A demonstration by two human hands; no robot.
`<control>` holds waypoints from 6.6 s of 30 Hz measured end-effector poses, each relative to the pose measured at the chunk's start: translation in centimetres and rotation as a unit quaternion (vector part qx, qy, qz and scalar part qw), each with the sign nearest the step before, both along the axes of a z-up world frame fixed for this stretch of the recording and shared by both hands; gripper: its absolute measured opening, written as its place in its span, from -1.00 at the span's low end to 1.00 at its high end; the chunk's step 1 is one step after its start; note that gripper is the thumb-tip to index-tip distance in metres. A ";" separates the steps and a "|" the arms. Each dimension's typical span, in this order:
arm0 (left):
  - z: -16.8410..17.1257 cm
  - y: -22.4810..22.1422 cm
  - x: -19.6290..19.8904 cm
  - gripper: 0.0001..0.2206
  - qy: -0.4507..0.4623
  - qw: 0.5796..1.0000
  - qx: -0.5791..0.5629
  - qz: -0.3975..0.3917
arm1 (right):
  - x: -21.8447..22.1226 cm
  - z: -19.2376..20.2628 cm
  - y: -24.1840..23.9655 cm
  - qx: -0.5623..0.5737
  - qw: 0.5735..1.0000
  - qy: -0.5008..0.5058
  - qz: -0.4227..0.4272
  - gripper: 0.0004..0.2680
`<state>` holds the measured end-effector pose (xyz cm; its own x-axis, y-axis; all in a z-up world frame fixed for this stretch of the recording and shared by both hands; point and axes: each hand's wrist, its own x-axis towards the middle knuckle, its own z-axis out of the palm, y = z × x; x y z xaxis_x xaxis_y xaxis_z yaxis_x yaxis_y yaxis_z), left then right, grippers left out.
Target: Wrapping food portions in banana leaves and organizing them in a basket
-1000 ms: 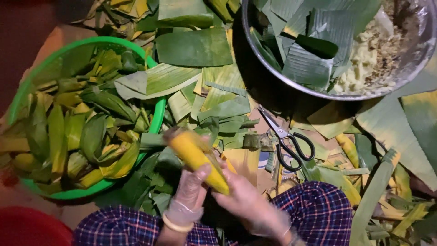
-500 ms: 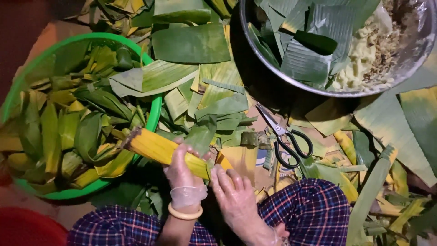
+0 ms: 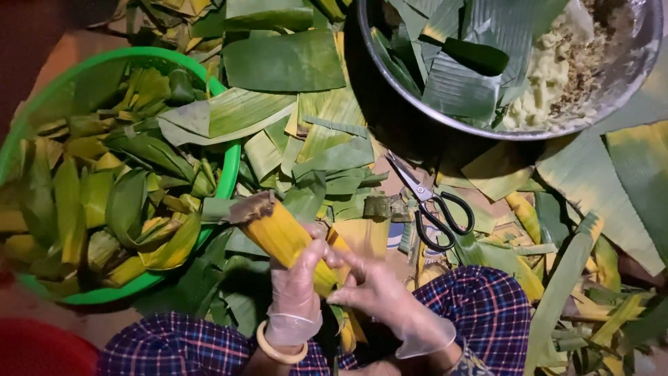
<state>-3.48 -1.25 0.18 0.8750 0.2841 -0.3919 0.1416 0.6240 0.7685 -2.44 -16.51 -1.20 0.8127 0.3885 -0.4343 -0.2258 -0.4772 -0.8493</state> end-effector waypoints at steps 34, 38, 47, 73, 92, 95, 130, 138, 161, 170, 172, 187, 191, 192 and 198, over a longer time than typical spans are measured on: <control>-11.0 6.6 1.5 -0.65 -0.016 0.865 0.407 -0.291 | 8.0 -8.8 -13.4 -0.276 0.957 -0.050 -0.075 -0.72; -12.9 7.8 2.4 -0.56 0.028 0.904 0.342 -0.256 | 4.4 -6.7 -12.7 -0.004 0.993 0.020 -0.114 -0.20; -6.6 5.5 1.7 -0.84 -0.220 0.760 0.492 -0.363 | 0.7 -3.3 -8.2 -0.054 0.988 0.004 0.145 -0.01; -7.2 6.0 2.0 -0.38 0.190 0.722 0.440 -0.499 | 3.1 -5.6 -11.6 -0.068 0.994 0.081 0.030 -0.33; -5.8 4.5 0.9 -0.47 0.092 0.733 0.368 -0.565 | 4.8 -3.6 -0.9 -0.175 0.766 -0.488 0.381 -0.90; -4.8 4.8 0.7 -0.37 -0.091 0.838 0.234 -0.484 | 5.4 -1.0 -1.4 -0.170 0.702 -0.589 0.362 -0.74; -5.6 35.6 20.6 -0.52 0.367 0.539 0.754 -0.078 | 0.2 -7.8 6.6 -0.052 0.966 -0.244 -0.069 -0.55; -1.9 34.8 18.8 -0.37 0.352 0.543 0.741 -0.181 | 3.3 -10.4 5.3 -0.116 0.927 -0.349 -0.068 -0.60; -6.6 30.4 3.1 -0.26 -0.031 0.342 0.919 -0.195 | 16.3 -8.6 26.6 -0.107 0.817 -0.496 0.274 -0.46; -7.2 29.4 8.7 -0.35 0.003 0.345 0.916 -0.205 | 16.2 -9.3 25.5 0.093 0.840 -0.496 0.200 -0.61; -7.4 29.6 8.7 -0.35 0.025 0.349 0.908 -0.230 | 16.7 -9.2 22.4 0.091 0.844 -0.503 0.163 -0.59; -7.8 19.7 8.0 -0.55 -0.128 0.334 0.923 -0.142 | 16.7 -16.9 -8.2 -0.413 0.803 -0.377 0.207 -0.40; -10.5 18.9 11.8 -0.58 -0.016 0.311 0.946 -0.092 | 14.5 -12.6 -4.7 -0.474 0.734 -0.470 0.129 -0.42; -11.1 18.5 13.1 -0.58 -0.022 0.311 0.946 -0.093 | 14.1 -13.9 -2.9 -0.477 0.734 -0.468 0.125 -0.42; -11.8 15.8 17.8 -0.75 0.139 0.185 0.943 -0.241 | 9.2 -14.2 3.5 -0.387 0.822 -0.410 0.080 -0.31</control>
<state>14.30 14.53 -11.66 0.9973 0.0595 -0.0425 0.0286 -0.8523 -0.5223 6.80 -12.98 -15.36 0.9209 0.3842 0.0664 0.3895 -0.9141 -0.1128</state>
